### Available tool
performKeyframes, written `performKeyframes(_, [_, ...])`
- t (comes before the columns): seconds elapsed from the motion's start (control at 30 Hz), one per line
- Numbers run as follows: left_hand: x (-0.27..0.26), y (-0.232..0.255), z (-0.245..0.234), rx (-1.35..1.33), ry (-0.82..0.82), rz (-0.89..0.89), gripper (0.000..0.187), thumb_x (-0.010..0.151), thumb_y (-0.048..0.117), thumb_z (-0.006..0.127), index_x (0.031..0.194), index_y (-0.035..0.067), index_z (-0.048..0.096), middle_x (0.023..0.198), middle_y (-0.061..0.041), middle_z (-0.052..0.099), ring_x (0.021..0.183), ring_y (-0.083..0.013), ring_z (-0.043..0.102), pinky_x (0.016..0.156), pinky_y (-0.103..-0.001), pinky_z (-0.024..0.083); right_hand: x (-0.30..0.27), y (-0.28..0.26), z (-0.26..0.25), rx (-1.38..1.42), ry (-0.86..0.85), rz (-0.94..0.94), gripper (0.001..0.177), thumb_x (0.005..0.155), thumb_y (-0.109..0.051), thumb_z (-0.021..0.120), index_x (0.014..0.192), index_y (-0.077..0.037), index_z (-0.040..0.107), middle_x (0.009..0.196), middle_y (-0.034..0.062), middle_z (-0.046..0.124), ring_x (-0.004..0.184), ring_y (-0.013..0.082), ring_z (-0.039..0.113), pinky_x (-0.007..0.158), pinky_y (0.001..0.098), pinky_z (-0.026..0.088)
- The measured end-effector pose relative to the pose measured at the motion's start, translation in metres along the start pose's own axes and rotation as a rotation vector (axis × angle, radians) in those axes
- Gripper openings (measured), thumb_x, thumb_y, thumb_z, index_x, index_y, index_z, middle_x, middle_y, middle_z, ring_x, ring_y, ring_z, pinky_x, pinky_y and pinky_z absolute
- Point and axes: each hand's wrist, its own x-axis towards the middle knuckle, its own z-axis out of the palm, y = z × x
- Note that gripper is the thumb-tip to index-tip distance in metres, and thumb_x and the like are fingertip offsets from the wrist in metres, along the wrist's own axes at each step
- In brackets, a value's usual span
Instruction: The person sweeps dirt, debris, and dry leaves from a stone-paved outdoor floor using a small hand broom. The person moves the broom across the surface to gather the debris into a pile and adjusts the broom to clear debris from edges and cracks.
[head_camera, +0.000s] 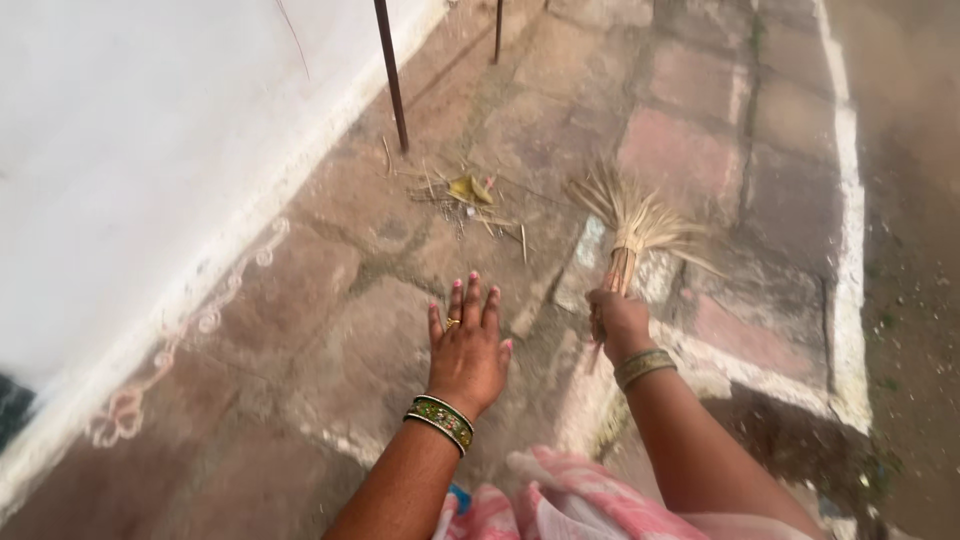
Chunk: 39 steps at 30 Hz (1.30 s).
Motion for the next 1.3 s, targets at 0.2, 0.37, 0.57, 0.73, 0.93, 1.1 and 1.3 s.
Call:
performKeyframes(0.2, [0.073, -0.040, -0.026, 0.023, -0.034, 0.050, 0.076, 0.094, 0.035, 0.060, 0.156, 0.011, 0.023, 0.167, -0.015, 0.009, 0.154, -0.0316, 0.007, 0.121, -0.057, 0.004, 0.008, -0.035, 0.064, 0.008, 0.010, 0.068, 0.013, 0.084, -0.004, 0.073, 0.085, 0.001, 0.061, 0.065, 0.0067, 0.058, 0.045, 0.0150, 0.050, 0.038, 0.0292, 0.039])
performKeyframes(0.37, [0.128, -0.046, -0.023, -0.041, -0.025, 0.134, 0.075, 0.094, 0.033, 0.057, 0.156, 0.010, 0.021, 0.166, -0.016, 0.008, 0.153, -0.0313, 0.006, 0.120, -0.057, 0.002, 0.010, -0.047, 0.093, -0.049, 0.107, 0.147, 0.012, 0.084, -0.007, 0.074, 0.086, 0.000, 0.064, 0.065, 0.0064, 0.061, 0.046, 0.0125, 0.050, 0.039, 0.0275, 0.043])
performKeyframes(0.57, [0.178, -0.036, -0.023, -0.056, -0.089, 0.150, 0.072, 0.095, 0.027, 0.054, 0.157, 0.010, 0.022, 0.167, -0.016, 0.009, 0.155, -0.0317, 0.005, 0.122, -0.057, 0.000, 0.031, -0.036, 0.124, -0.078, 0.089, 0.000, 0.010, 0.083, -0.005, 0.070, 0.083, -0.002, 0.061, 0.063, 0.0067, 0.056, 0.044, 0.0149, 0.049, 0.038, 0.0307, 0.039])
performKeyframes(0.73, [0.233, -0.045, -0.020, 0.019, -0.071, 0.175, 0.075, 0.094, 0.023, 0.056, 0.158, 0.009, 0.020, 0.168, -0.017, 0.007, 0.155, -0.0314, 0.003, 0.121, -0.057, -0.001, 0.076, -0.037, 0.151, -0.111, 0.062, 0.080, 0.011, 0.081, -0.005, 0.071, 0.083, 0.000, 0.062, 0.064, 0.0062, 0.059, 0.047, 0.0159, 0.052, 0.042, 0.0327, 0.042])
performKeyframes(0.93, [0.264, -0.058, 0.007, -0.107, 0.054, 0.092, 0.070, 0.095, 0.024, 0.054, 0.156, 0.010, 0.022, 0.166, -0.017, 0.007, 0.153, -0.0318, 0.005, 0.120, -0.057, -0.001, 0.125, 0.006, 0.182, -0.312, 0.095, 0.014, 0.018, 0.079, -0.012, 0.073, 0.089, 0.003, 0.069, 0.071, 0.0127, 0.070, 0.059, 0.0206, 0.063, 0.051, 0.0376, 0.050])
performKeyframes(1.1, [0.266, -0.081, 0.056, -0.213, 0.115, -0.036, 0.066, 0.095, 0.022, 0.053, 0.154, 0.008, 0.027, 0.165, -0.018, 0.012, 0.152, -0.0341, 0.008, 0.118, -0.057, 0.001, 0.157, 0.070, 0.191, -0.700, 0.104, -0.139, 0.034, 0.077, -0.027, 0.082, 0.095, -0.001, 0.070, 0.076, 0.0161, 0.071, 0.065, 0.0222, 0.067, 0.062, 0.0388, 0.054])
performKeyframes(1.3, [0.285, -0.139, 0.156, -0.284, 0.091, -0.162, 0.064, 0.093, 0.027, 0.053, 0.151, 0.008, 0.032, 0.168, -0.017, 0.015, 0.150, -0.0343, 0.012, 0.116, -0.059, 0.005, 0.182, 0.133, 0.228, -0.634, -0.053, -0.052, 0.031, 0.085, -0.029, 0.074, 0.100, -0.002, 0.069, 0.080, 0.0168, 0.076, 0.068, 0.0249, 0.070, 0.063, 0.0398, 0.056])
